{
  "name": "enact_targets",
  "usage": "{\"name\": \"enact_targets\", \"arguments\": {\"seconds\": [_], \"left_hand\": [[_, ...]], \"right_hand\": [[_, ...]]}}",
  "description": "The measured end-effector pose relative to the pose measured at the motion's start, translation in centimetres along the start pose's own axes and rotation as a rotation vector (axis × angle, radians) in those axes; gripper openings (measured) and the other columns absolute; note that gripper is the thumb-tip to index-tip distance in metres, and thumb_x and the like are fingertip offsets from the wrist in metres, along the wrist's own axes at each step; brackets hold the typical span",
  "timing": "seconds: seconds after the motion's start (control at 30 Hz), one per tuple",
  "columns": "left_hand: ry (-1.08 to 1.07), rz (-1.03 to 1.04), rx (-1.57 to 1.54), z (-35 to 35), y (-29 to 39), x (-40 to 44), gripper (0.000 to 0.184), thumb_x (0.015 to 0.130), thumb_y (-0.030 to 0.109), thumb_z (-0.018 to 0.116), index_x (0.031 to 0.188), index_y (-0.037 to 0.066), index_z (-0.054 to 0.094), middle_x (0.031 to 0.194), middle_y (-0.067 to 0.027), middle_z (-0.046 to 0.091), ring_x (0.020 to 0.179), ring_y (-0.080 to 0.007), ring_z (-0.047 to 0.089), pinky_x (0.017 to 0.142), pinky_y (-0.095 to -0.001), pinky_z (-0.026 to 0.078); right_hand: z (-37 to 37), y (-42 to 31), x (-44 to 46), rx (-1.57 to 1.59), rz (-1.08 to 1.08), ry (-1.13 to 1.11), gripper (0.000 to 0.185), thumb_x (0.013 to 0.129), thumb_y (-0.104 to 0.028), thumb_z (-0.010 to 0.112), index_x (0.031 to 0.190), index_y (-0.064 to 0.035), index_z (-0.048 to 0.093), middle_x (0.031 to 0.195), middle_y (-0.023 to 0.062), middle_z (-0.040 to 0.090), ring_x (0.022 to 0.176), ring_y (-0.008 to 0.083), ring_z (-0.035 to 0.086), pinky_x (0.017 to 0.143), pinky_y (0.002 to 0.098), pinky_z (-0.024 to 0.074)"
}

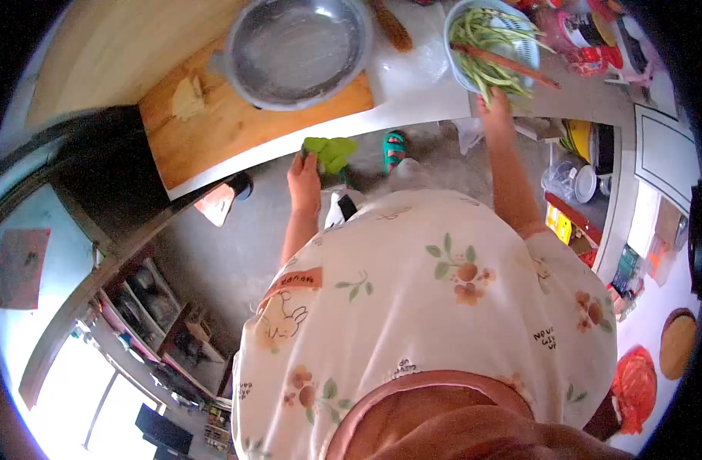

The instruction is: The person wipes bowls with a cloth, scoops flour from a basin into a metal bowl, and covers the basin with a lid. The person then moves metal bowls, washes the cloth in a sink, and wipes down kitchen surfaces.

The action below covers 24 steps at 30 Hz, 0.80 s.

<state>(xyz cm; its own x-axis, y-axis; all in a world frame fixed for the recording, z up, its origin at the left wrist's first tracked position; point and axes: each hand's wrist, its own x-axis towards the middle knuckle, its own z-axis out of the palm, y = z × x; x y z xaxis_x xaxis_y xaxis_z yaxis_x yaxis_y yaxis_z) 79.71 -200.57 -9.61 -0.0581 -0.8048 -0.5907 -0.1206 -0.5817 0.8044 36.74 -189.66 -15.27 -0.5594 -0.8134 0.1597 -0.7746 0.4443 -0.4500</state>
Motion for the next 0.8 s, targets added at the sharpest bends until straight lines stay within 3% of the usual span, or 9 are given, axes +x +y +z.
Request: {"name": "enact_targets", "arguments": {"seconds": [0.07, 0.13, 0.17, 0.33, 0.43, 0.6, 0.67, 0.73, 0.8], "left_hand": [[-0.082, 0.034, -0.018, -1.2, -1.3, 0.5, 0.027, 0.091, 0.018, 0.052, 0.104, -0.005, 0.058, 0.091, -0.0045, 0.059, 0.081, -0.0124, 0.05, 0.073, -0.0271, 0.043], [-0.062, 0.052, -0.069, -2.5, -2.3, 0.9, 0.024, 0.092, 0.017, 0.051, 0.099, -0.004, 0.058, 0.085, -0.0042, 0.059, 0.078, -0.0126, 0.049, 0.071, -0.0279, 0.042], [-0.045, 0.059, -0.03, -3.3, -3.4, 1.5, 0.022, 0.092, 0.016, 0.051, 0.097, -0.004, 0.059, 0.083, -0.0039, 0.058, 0.077, -0.0122, 0.048, 0.069, -0.0278, 0.042], [-0.002, 0.064, -0.033, -7.2, -3.0, -0.3, 0.02, 0.092, 0.015, 0.051, 0.095, -0.003, 0.059, 0.081, -0.003, 0.058, 0.075, -0.0114, 0.047, 0.067, -0.0271, 0.041], [0.087, 0.062, -0.203, -9.6, -3.4, -1.0, 0.022, 0.091, 0.015, 0.052, 0.099, -0.004, 0.06, 0.082, -0.0042, 0.06, 0.074, -0.012, 0.049, 0.067, -0.0272, 0.042], [0.189, 0.065, -0.15, -14.5, -5.6, -2.6, 0.022, 0.091, 0.015, 0.052, 0.098, -0.004, 0.06, 0.082, -0.0044, 0.06, 0.074, -0.0123, 0.05, 0.066, -0.0278, 0.041], [0.261, -0.028, -0.188, -15.3, -5.8, -3.8, 0.021, 0.09, 0.016, 0.052, 0.094, -0.003, 0.059, 0.081, -0.0041, 0.059, 0.074, -0.0122, 0.05, 0.065, -0.0279, 0.042], [0.269, -0.043, -0.143, -16.3, -6.7, -4.2, 0.02, 0.09, 0.016, 0.052, 0.094, -0.002, 0.059, 0.08, -0.0037, 0.058, 0.073, -0.0121, 0.051, 0.065, -0.0277, 0.042], [0.26, -0.061, -0.099, -16.2, -7.2, -4.6, 0.019, 0.09, 0.017, 0.051, 0.093, 0.0, 0.058, 0.08, -0.0033, 0.058, 0.073, -0.012, 0.051, 0.065, -0.0275, 0.042]], "right_hand": [[-1.5, 0.0, -0.7, -0.015, -0.048, -0.048, 0.03, 0.082, -0.009, 0.061, 0.11, -0.0019, 0.053, 0.093, 0.013, 0.063, 0.082, 0.0184, 0.062, 0.067, 0.0328, 0.0508], [-3.2, -4.0, 0.1, 0.679, 0.573, -0.096, 0.024, 0.082, -0.015, 0.062, 0.102, -0.0011, 0.058, 0.09, 0.0107, 0.064, 0.077, 0.0162, 0.062, 0.06, 0.0298, 0.0505], [-4.7, -8.0, 1.0, 1.072, 0.983, 0.061, 0.022, 0.082, -0.018, 0.062, 0.096, -0.0006, 0.061, 0.088, 0.0094, 0.064, 0.073, 0.015, 0.062, 0.056, 0.0279, 0.0501], [-0.5, -18.3, 3.0, 1.032, 0.669, -0.268, 0.024, 0.083, -0.025, 0.061, 0.086, -0.002, 0.065, 0.075, 0.0076, 0.063, 0.058, 0.0152, 0.058, 0.049, 0.0247, 0.045], [8.6, -22.7, 5.3, 1.3, 0.721, -0.435, 0.021, 0.087, -0.024, 0.059, 0.093, -0.0041, 0.059, 0.082, 0.007, 0.062, 0.059, 0.0152, 0.057, 0.048, 0.0261, 0.0448], [17.9, -30.7, 7.1, 1.149, 0.856, -0.45, 0.012, 0.086, -0.015, 0.056, 0.089, -0.0035, 0.057, 0.073, 0.0096, 0.061, 0.051, 0.0208, 0.058, 0.042, 0.0272, 0.0425], [18.9, -32.4, 7.1, 1.052, 0.846, -0.483, 0.015, 0.088, -0.015, 0.056, 0.091, -0.0012, 0.056, 0.073, 0.0097, 0.061, 0.057, 0.0222, 0.06, 0.047, 0.0305, 0.0506], [18.3, -32.3, 5.8, 1.361, 0.849, -0.553, 0.019, 0.089, -0.016, 0.056, 0.098, 0.0006, 0.055, 0.075, 0.0101, 0.061, 0.062, 0.0245, 0.062, 0.059, 0.0342, 0.058], [15.8, -32.3, 5.5, 1.221, 0.767, -0.601, 0.028, 0.089, -0.019, 0.058, 0.106, 0.0025, 0.053, 0.083, 0.0138, 0.062, 0.067, 0.0245, 0.063, 0.069, 0.0345, 0.0588]]}}
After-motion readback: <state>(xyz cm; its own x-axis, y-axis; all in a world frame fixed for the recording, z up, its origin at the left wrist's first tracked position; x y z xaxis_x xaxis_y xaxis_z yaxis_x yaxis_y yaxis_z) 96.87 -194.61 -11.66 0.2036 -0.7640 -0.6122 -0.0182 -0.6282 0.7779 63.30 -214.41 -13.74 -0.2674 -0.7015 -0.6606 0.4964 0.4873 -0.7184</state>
